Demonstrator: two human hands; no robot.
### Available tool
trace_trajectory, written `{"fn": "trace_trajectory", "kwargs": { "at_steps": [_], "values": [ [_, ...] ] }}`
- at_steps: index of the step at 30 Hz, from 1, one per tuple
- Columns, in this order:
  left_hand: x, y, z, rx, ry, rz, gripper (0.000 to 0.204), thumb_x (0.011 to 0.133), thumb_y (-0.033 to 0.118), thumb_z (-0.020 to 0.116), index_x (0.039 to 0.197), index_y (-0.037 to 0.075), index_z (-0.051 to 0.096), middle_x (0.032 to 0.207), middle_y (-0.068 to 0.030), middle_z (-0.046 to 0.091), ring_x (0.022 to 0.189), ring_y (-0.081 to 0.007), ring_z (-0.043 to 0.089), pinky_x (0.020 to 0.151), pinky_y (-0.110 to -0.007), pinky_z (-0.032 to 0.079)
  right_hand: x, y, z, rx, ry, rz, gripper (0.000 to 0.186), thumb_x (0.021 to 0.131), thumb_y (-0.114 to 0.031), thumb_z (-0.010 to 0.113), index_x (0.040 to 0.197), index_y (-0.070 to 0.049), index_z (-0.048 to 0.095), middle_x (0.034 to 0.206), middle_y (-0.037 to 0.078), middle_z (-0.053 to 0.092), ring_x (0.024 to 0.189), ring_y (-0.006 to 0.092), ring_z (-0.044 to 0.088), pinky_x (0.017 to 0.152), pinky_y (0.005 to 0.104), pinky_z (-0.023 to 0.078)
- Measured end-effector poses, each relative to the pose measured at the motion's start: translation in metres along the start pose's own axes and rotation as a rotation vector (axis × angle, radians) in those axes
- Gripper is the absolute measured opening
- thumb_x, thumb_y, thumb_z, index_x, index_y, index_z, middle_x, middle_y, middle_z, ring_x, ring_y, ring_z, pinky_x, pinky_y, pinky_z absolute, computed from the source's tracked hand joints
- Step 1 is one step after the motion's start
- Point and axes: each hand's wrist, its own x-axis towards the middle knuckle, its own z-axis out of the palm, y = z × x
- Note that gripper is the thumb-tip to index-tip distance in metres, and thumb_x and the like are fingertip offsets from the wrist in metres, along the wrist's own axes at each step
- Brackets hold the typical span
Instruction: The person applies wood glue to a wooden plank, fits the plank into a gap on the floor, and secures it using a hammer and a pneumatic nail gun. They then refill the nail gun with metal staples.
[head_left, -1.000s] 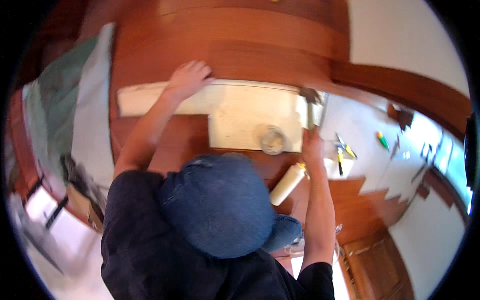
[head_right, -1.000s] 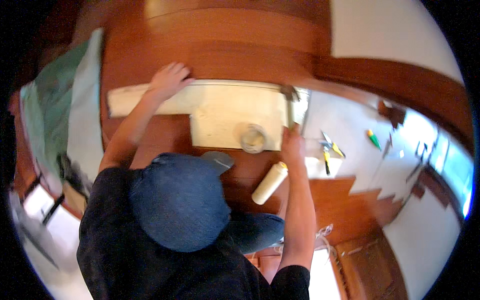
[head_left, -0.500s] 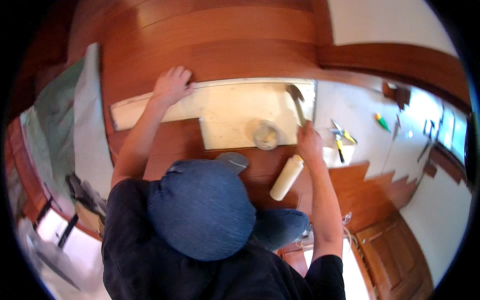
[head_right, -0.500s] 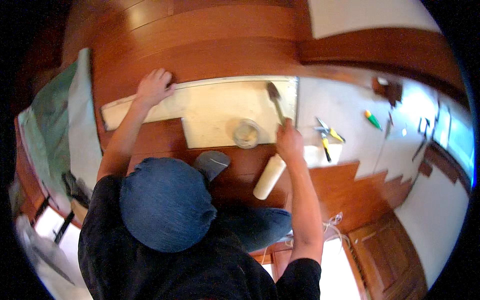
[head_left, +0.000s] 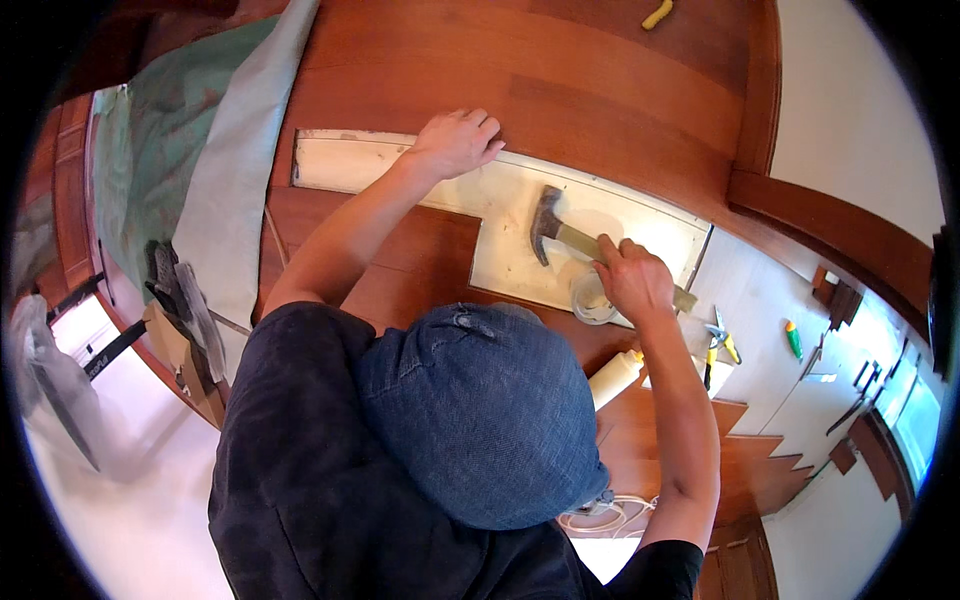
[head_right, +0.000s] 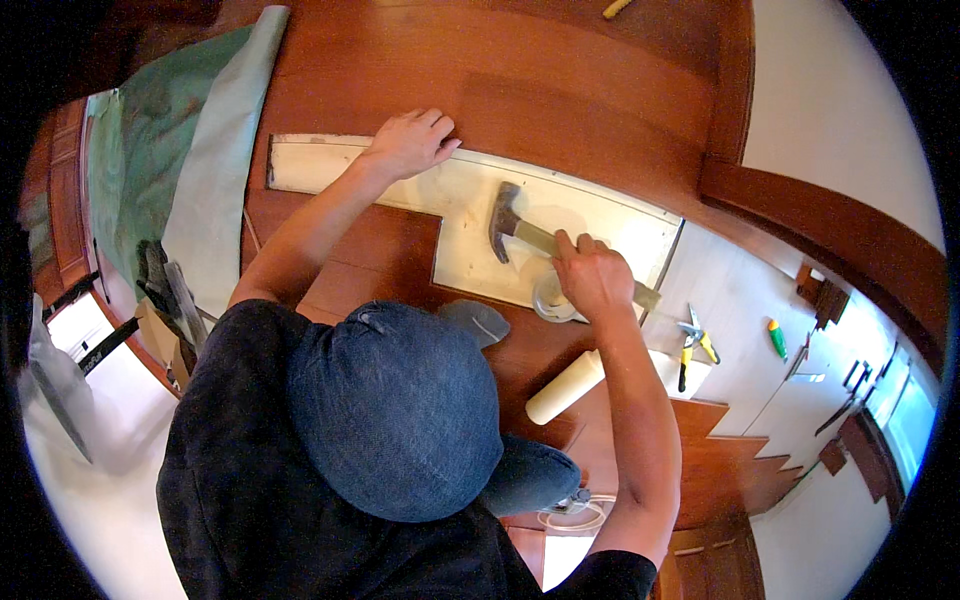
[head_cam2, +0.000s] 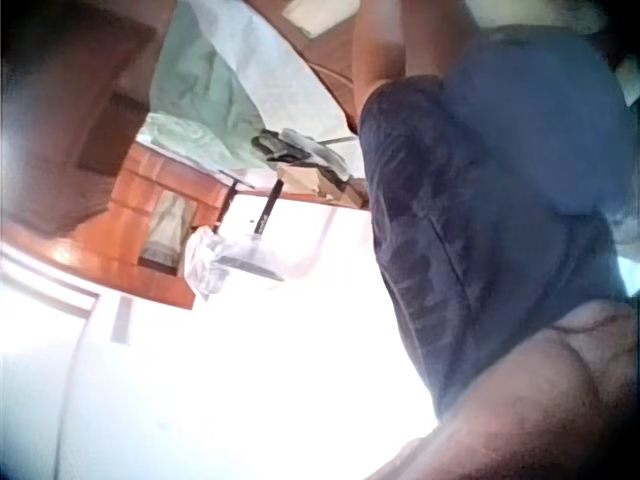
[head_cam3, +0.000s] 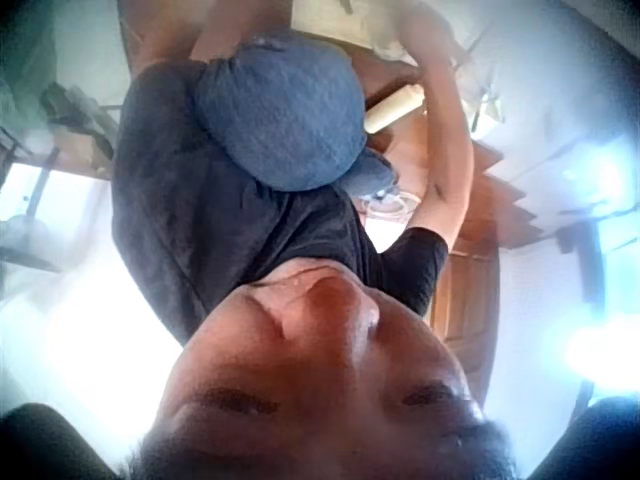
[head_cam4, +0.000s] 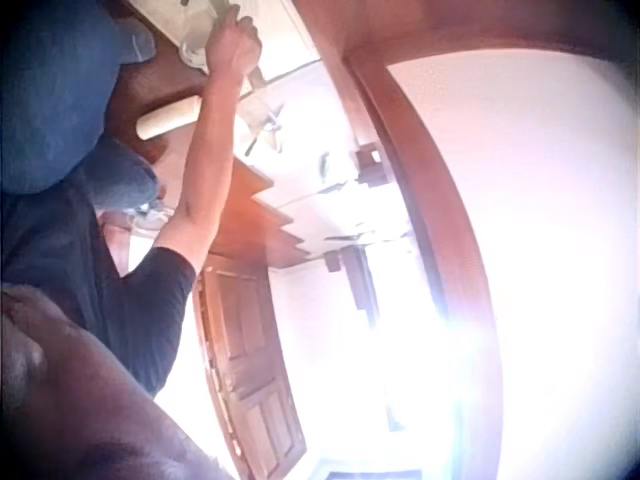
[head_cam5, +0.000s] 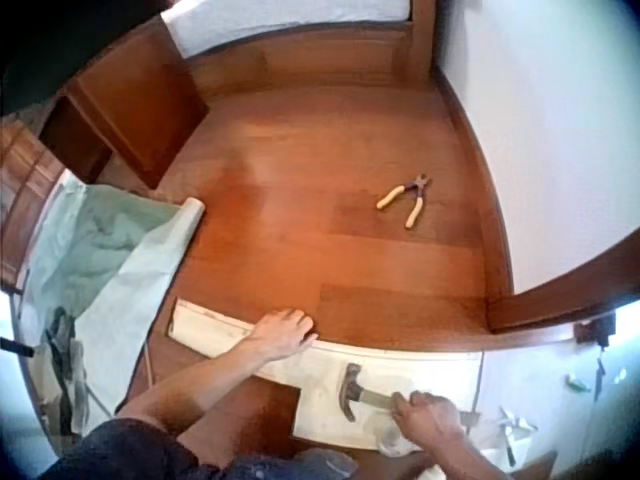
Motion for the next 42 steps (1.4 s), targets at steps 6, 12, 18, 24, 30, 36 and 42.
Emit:
{"fn": "trace_trajectory", "kwargs": {
  "at_steps": [6,12,18,24,30,36,42],
  "values": [
    [0.004,0.002,-0.015,0.035,-0.05,0.091,0.038,0.099,0.045,0.054,0.108,0.009,0.06,0.112,-0.0127,0.062,0.105,-0.0325,0.064,0.082,-0.047,0.057,0.032,0.0,0.009,0.009,-0.023,-0.009,0.034,0.091,-0.033,0.068,0.12,-0.016,0.061,0.087,0.01,0.065,0.08,0.0295,0.07,0.066,0.0425,0.058],
    [0.007,-0.005,-0.004,0.017,-0.076,0.123,0.038,0.097,0.046,0.055,0.105,0.009,0.06,0.111,-0.013,0.06,0.105,-0.0334,0.064,0.084,-0.048,0.057,0.039,0.003,0.012,0.047,-0.03,0.011,0.036,0.094,-0.037,0.064,0.125,-0.019,0.061,0.09,0.01,0.065,0.081,0.031,0.07,0.067,0.0436,0.058],
    [0.008,-0.011,0.007,0.028,0.058,0.179,0.034,0.092,0.043,0.062,0.099,0.01,0.058,0.103,-0.012,0.061,0.097,-0.0328,0.066,0.075,-0.046,0.059,0.037,0.009,0.021,0.018,-0.079,-0.108,0.04,0.095,-0.04,0.062,0.131,-0.022,0.059,0.093,0.01,0.065,0.082,0.0312,0.07,0.068,0.0448,0.058],
    [0.009,-0.015,0.012,0.013,0.102,0.205,0.033,0.091,0.042,0.063,0.098,0.01,0.058,0.101,-0.0117,0.06,0.092,-0.0323,0.067,0.074,-0.045,0.06,0.042,0.004,0.021,0.062,-0.037,0.035,0.041,0.095,-0.04,0.062,0.133,-0.022,0.059,0.093,0.009,0.066,0.082,0.0308,0.07,0.067,0.0445,0.059],
    [0.015,-0.019,0.012,0.007,0.052,0.232,0.031,0.09,0.04,0.065,0.095,0.01,0.058,0.097,-0.0112,0.06,0.086,-0.0317,0.068,0.071,-0.046,0.06,0.037,0.011,0.026,0.019,-0.078,-0.072,0.04,0.095,-0.04,0.062,0.131,-0.022,0.06,0.094,0.009,0.066,0.084,0.0312,0.07,0.068,0.0449,0.058],
    [0.009,-0.02,0.012,0.008,0.153,0.27,0.028,0.089,0.036,0.066,0.092,0.01,0.058,0.094,-0.0108,0.06,0.084,-0.0318,0.067,0.07,-0.045,0.058,0.044,0.01,0.021,0.078,-0.073,0.059,0.04,0.094,-0.041,0.063,0.131,-0.024,0.059,0.095,0.009,0.066,0.085,0.0314,0.07,0.069,0.0446,0.059],
    [0.006,-0.023,-0.014,-0.333,-0.087,0.149,0.019,0.091,0.025,0.063,0.091,0.007,0.06,0.092,-0.0148,0.064,0.087,-0.0355,0.067,0.078,-0.046,0.056,0.035,0.011,0.037,0.094,-0.003,0.07,0.042,0.094,-0.04,0.064,0.132,-0.024,0.06,0.093,0.009,0.066,0.083,0.0304,0.07,0.068,0.0438,0.059]
  ]
}}
